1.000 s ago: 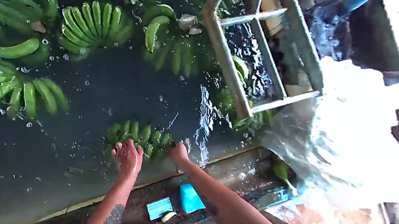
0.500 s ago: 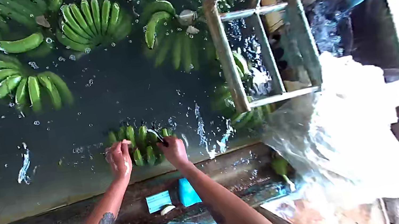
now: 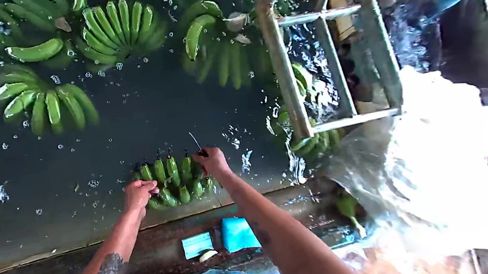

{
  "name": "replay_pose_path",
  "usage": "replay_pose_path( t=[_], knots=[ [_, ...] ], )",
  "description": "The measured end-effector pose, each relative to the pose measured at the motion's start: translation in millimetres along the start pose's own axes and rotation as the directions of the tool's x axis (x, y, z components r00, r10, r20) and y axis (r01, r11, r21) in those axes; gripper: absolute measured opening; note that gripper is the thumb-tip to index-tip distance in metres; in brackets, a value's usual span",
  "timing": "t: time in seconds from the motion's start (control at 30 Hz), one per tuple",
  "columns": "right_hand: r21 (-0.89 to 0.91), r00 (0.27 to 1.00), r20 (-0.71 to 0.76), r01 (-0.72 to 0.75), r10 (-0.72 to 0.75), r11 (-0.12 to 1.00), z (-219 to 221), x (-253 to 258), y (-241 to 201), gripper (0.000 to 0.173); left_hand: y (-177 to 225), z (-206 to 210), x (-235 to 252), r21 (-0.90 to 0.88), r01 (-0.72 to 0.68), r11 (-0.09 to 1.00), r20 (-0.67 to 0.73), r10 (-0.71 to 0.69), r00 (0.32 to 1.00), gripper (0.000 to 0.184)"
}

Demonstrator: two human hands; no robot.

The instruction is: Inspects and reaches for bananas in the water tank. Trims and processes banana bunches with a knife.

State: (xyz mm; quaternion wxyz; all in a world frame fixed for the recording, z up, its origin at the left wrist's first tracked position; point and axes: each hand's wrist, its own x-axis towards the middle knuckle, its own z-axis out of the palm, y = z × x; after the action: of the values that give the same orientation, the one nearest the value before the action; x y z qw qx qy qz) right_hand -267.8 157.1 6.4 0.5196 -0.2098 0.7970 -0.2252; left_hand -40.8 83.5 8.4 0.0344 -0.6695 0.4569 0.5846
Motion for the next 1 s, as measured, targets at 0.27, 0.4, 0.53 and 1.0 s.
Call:
replay_pose_path(
  t=[0.27,0.4,0.53,1.0],
  knots=[
    [0.092,0.999,-0.036,-0.025,0.029,0.995,-2,11,7,0.033,-13,-17,50,0.192,-0.579,0.793,-0.108,0.603,0.790,0.071],
    [-0.180,0.989,0.048,0.143,-0.137,0.973,-2,5,-14,0.045,-2,-14,67,0.158,-0.507,0.847,0.115,0.495,0.861,0.046],
    [-0.328,0.991,0.037,0.134,-0.129,0.935,-3,2,-28,0.043,6,4,59,0.180,-0.420,0.889,-0.023,0.431,0.902,0.036],
    [0.548,0.990,-0.143,0.063,0.019,0.834,-25,-1,9,0.027,22,-3,64,0.269,-0.308,0.913,-0.223,0.370,0.902,0.040]
  ],
)
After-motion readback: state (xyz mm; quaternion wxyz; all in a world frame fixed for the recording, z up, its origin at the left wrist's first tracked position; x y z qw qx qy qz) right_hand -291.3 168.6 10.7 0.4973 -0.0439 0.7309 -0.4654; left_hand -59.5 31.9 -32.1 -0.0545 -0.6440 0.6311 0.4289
